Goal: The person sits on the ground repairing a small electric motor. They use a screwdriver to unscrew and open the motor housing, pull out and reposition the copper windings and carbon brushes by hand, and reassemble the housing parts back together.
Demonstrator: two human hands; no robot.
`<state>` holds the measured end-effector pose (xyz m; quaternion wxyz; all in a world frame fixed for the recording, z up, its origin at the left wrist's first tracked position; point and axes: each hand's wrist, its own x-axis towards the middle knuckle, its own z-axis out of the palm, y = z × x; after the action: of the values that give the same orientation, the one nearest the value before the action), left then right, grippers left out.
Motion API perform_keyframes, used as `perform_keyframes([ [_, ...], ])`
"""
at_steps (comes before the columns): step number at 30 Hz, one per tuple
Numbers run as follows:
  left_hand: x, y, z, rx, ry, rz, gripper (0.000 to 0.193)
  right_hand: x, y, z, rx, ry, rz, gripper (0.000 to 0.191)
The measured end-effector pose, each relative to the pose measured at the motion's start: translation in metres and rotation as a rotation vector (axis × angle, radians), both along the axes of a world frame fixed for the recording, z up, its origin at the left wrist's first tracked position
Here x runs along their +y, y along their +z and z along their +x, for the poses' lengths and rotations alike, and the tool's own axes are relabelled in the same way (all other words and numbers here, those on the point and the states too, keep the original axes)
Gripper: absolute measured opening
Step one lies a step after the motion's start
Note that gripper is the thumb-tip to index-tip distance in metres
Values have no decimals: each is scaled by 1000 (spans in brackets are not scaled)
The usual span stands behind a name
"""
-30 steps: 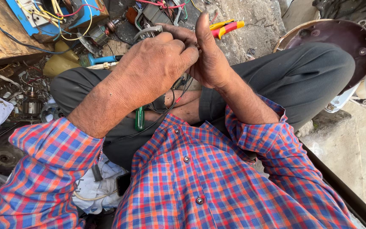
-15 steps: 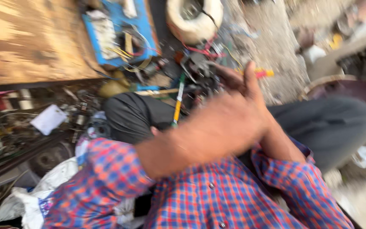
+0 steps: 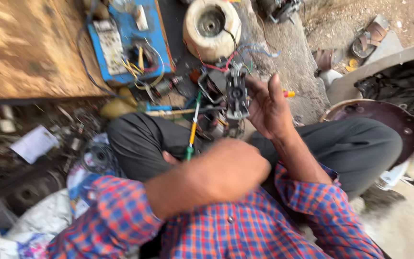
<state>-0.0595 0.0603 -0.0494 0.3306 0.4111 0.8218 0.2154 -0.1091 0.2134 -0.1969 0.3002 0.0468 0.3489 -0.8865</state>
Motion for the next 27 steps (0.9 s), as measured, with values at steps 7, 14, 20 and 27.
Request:
perform_keyframes([
  [7, -76, -102, 76, 256, 733, -303, 42, 4, -27, -4, 39, -311, -37, 57],
  [14, -88, -148, 135, 197, 957, -448, 39, 12, -8, -5, 121, -85, 39, 69],
  [20, -115, -21, 116, 489, 1091, -175, 46, 7, 8, -3, 226, -53, 75, 77],
  [27, -84, 53, 101, 640, 859, 24, 39, 7, 5, -1, 121, -59, -89, 61],
])
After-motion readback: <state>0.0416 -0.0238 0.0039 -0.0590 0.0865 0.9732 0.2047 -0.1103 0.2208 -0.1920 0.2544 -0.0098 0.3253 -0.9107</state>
